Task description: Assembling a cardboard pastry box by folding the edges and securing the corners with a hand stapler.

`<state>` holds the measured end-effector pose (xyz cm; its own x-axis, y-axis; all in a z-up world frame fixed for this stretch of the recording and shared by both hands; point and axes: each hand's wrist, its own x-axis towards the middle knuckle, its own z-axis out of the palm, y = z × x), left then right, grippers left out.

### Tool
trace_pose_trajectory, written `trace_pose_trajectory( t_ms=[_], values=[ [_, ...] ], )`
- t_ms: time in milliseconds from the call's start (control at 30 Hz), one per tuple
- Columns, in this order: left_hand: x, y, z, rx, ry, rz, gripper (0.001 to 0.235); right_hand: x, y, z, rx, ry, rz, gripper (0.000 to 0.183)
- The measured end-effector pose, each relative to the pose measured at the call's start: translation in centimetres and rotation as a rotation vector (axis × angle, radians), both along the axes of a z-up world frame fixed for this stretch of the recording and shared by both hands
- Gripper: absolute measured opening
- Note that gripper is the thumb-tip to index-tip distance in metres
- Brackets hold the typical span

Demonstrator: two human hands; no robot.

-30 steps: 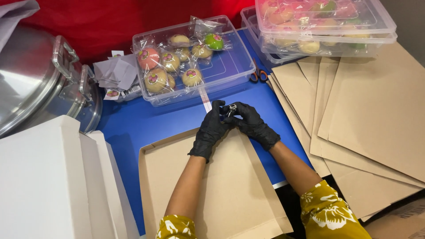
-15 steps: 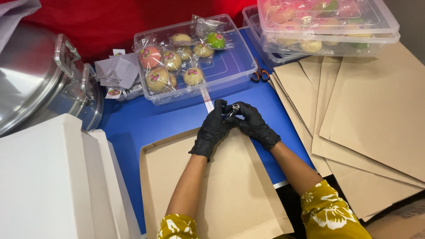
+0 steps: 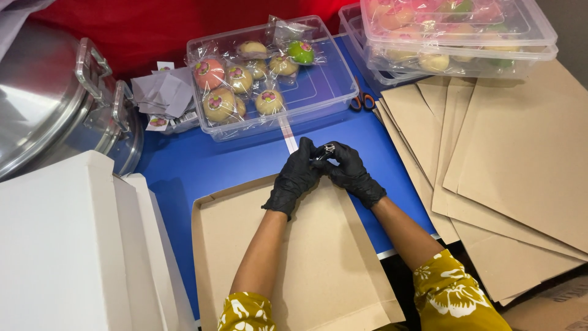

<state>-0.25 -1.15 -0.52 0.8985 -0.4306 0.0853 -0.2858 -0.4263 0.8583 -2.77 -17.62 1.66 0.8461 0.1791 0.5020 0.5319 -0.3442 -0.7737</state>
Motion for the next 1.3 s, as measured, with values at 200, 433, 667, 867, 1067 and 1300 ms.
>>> trace_pose_trajectory(
  t_ms=[200, 433, 667, 867, 1067, 1300],
  values=[
    [-0.2, 1.0, 3.3, 0.179, 0.094, -0.07, 0.053, -0.3, -0.2, 0.7, 0.002, 0.007, -0.009, 0.01],
    [-0.1, 1.5, 2.9, 0.258, 0.101, -0.008, 0.043, -0.4, -0.1, 1.2, 0.113, 0.023, 0.035, 0.011],
    [-1.2, 2.3, 4.6, 0.21, 0.056, -0.006, 0.051, -2.1, -1.1, 3.6, 0.438, 0.128, -0.109, 0.011],
    [-0.1, 2.2, 3.2, 0.228, 0.05, -0.048, 0.064, -5.4, -2.9, 8.1, 0.529, 0.414, -0.347, 0.021],
    [0.3, 1.4, 1.4, 0.236, -0.028, 0.025, 0.053, -9.5, -2.8, 9.5, 0.335, 0.476, -0.236, 0.04],
    [0.5, 2.6, 2.0, 0.303, -0.356, 0.304, 0.033, -8.4, -5.9, 4.5, 0.266, 0.541, -0.288, 0.04]
  ],
)
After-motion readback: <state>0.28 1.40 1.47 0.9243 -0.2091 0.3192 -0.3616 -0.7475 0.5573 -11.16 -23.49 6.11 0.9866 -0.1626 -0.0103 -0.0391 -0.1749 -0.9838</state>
